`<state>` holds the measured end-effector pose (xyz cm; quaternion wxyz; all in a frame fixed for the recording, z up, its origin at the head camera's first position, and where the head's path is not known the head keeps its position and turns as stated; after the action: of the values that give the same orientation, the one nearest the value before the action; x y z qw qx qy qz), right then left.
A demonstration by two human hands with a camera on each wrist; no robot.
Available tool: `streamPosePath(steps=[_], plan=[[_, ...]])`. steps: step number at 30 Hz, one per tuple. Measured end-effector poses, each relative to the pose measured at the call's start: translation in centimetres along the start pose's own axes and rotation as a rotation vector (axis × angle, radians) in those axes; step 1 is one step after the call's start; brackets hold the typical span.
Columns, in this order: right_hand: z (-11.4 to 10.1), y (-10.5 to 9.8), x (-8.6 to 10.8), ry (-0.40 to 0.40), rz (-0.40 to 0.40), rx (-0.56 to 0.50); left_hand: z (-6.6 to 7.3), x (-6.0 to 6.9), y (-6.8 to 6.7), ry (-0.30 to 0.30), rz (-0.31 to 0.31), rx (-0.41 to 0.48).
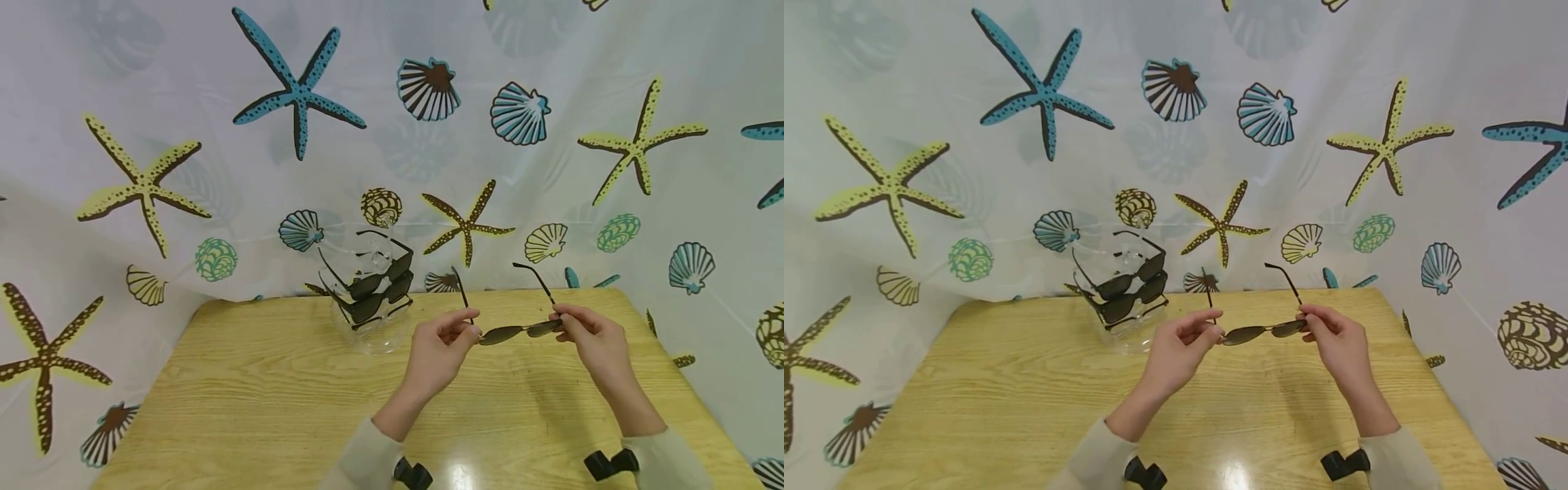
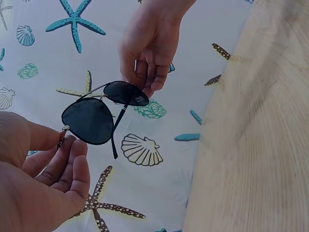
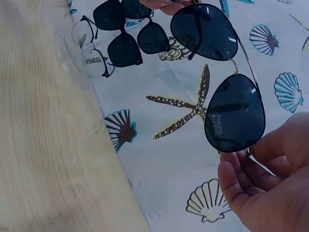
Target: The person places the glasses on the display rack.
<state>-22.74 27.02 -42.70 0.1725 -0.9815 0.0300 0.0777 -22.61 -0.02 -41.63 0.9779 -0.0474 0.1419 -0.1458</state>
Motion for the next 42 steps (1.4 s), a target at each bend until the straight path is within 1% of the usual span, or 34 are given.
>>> streamPosePath(steps=[4, 9, 11, 14, 18, 21, 28, 39, 42], plan=[[-1.1, 0.8, -0.7, -0.029, -0.016, -0.019, 0.6, 0.1, -1.0, 0.033, 0.043, -0.008], [-2.4, 1.7, -1.7, -0.071, -0.035, -0.024, 1.8, 0.3, -2.1, 0.065, 0.091, -0.008], [-2.9, 2.0, -2.2, -0.083, -0.044, -0.025, 2.2, 0.5, -2.5, 0.077, 0.103, -0.008], [-3.7, 2.3, -2.8, -0.098, -0.05, -0.025, 2.8, 0.5, -3.2, 0.112, 0.111, -0.016], [-4.8, 2.8, -3.4, -0.105, -0.055, -0.031, 3.2, 0.3, -3.9, 0.149, 0.124, -0.029], [-5.4, 3.3, -3.9, -0.103, -0.065, -0.042, 3.5, 0.3, -4.5, 0.165, 0.146, -0.049], [-6.4, 4.7, -5.0, -0.095, -0.081, -0.073, 3.9, 0.3, -5.9, 0.18, 0.197, -0.054], [-8.4, 7.2, -6.4, -0.136, -0.112, -0.065, 4.5, 1.1, -8.3, 0.174, 0.26, -0.075], [-8.9, 7.8, -6.7, -0.136, -0.116, -0.075, 4.6, 1.2, -9.0, 0.171, 0.28, -0.086]])
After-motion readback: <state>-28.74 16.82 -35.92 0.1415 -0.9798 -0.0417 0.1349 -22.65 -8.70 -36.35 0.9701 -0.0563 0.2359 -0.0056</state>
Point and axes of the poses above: each hand's wrist, its own x-axis away from the middle knuckle, its own y-axis out of the palm, z = x × y, the point moved 2 cm from there along -x, towards the middle knuckle, and after that the axes turned 5 degrees about -z, right-handed, at the moved point
